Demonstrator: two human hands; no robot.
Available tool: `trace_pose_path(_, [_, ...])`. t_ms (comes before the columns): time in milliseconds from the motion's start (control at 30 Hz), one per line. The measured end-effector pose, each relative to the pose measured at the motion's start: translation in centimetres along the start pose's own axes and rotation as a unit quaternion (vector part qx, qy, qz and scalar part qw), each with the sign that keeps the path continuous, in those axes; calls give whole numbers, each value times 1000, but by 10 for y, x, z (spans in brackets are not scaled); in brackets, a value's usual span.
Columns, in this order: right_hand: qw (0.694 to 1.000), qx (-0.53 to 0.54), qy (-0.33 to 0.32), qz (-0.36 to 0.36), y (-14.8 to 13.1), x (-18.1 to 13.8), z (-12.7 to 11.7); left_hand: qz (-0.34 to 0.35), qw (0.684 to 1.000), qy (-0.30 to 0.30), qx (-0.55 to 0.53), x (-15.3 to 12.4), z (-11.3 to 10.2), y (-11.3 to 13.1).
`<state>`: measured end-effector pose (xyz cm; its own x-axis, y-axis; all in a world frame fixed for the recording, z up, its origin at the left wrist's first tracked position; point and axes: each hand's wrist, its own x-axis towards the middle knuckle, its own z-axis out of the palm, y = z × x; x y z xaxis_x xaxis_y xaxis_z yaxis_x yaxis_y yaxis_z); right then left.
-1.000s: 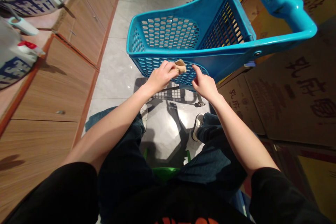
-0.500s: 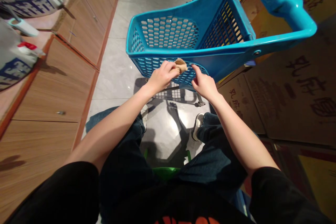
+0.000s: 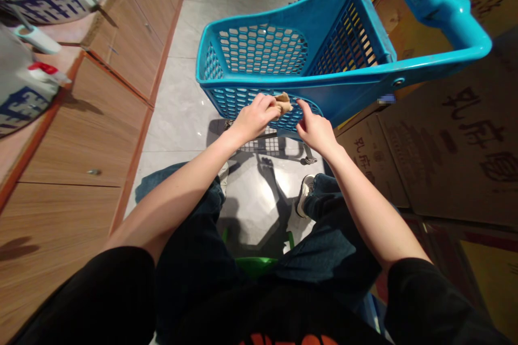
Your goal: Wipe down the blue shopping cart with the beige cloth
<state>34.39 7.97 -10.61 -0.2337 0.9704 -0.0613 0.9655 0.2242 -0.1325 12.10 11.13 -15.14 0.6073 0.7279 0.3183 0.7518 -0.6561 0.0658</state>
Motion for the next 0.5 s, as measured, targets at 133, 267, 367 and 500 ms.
trace_pose_path(133, [1000,1,-5,2,0,0,-1,24,998,-64,1,-2,6,0])
trace_pose_path(267, [1000,-5,-8,3,-1,0,-1,23,998,-60,12,-2,5,1])
trace_pose_path(367, [1000,-7,-6,2,0,0,-1,-17,1000,-9,-9,0,-7,2])
trace_pose_path(500, [1000,-5,-8,1,0,0,-2,-35,999,2,-23,0,-15,0])
